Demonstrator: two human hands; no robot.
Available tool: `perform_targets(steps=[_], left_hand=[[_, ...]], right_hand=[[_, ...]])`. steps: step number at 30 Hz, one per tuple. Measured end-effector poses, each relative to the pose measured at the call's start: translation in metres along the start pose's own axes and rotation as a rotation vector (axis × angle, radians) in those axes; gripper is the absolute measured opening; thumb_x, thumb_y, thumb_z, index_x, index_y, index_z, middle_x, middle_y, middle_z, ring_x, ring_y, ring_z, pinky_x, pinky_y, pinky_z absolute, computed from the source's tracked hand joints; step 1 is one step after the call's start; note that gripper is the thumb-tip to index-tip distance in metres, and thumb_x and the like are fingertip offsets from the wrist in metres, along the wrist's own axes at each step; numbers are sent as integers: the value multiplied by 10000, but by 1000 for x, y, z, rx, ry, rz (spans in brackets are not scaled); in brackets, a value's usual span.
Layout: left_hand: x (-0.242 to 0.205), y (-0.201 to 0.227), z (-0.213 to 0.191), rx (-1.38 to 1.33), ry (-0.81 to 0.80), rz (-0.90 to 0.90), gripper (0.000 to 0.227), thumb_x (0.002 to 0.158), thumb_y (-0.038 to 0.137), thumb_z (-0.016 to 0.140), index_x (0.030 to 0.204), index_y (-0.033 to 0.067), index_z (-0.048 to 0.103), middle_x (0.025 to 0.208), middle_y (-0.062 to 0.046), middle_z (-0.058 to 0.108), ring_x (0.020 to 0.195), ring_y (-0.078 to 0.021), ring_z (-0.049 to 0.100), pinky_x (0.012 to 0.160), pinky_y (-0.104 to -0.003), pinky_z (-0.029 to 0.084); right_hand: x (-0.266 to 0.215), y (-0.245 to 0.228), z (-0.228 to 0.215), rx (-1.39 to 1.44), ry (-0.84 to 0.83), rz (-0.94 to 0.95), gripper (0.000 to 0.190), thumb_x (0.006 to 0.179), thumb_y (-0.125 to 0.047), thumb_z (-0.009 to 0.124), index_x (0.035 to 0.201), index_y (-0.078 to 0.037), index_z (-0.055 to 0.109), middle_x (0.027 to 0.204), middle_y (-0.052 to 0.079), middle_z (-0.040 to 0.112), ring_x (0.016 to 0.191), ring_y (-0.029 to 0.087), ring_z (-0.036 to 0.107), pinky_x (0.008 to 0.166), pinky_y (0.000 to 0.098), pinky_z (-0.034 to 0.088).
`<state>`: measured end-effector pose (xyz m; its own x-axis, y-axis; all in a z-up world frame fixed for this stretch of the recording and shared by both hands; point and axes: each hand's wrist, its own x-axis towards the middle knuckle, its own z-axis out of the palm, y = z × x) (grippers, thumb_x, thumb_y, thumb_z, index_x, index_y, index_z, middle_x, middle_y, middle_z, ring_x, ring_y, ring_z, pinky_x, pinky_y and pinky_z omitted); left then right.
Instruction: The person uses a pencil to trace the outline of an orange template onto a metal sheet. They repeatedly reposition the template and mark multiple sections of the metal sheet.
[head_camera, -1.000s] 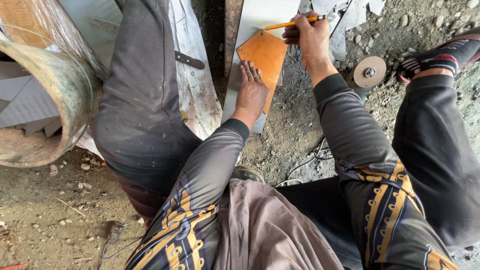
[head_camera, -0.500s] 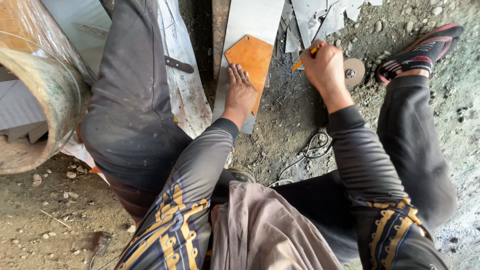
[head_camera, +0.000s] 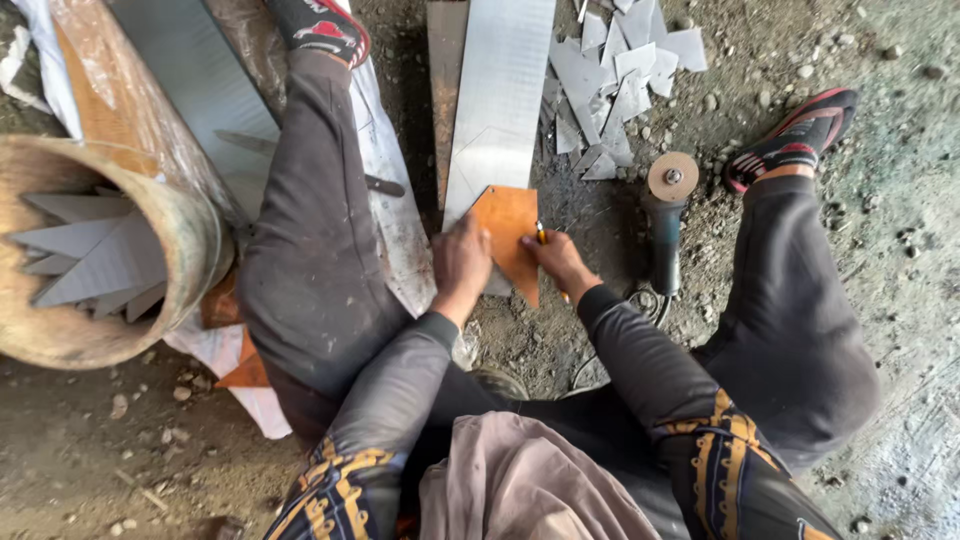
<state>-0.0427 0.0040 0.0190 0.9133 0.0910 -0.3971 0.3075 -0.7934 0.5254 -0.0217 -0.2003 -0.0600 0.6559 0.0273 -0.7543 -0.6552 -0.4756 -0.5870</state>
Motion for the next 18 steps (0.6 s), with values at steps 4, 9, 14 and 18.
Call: perform_targets(steps=[4, 9, 14, 18], left_hand=[[25, -38, -17, 49, 47, -337, 408, 1003, 364, 633, 1131, -21, 681, 1080, -187, 711, 1015, -366, 699, 886, -494, 550], [29, -74, 40, -27, -174, -408, 375, 971, 341, 675, 1098, -10, 716, 1148, -241, 720, 1068, -396, 703, 927, -465, 566], [-14, -65, 115, -76, -249, -290, 382, 902, 342, 741, 982, -30, 764, 977, -261, 755, 926, -382, 738, 831, -448, 593], [-34, -47, 154, -472, -455, -427, 332, 1012, 257, 613, 1096, -55, 688, 934, -181, 770, 690, -236, 769, 616, -364, 633]], right_hand=[[-12, -22, -33, 30, 16, -55, 377, 966, -336, 704, 1153, -9, 720, 987, 121, 769, 814, 185, 690, 728, 369, 555], [-67, -40, -115, -108, 168, -289, 323, 969, -295, 691, 1088, 6, 706, 915, 159, 742, 767, 197, 649, 689, 394, 525], [-156, -77, -177, -246, 354, -263, 339, 1011, -310, 699, 1089, 20, 695, 895, 175, 716, 772, 195, 632, 738, 377, 487], [-203, -75, -187, 108, 377, -330, 344, 974, -313, 676, 1152, -19, 695, 955, 137, 750, 820, 124, 635, 744, 326, 509]])
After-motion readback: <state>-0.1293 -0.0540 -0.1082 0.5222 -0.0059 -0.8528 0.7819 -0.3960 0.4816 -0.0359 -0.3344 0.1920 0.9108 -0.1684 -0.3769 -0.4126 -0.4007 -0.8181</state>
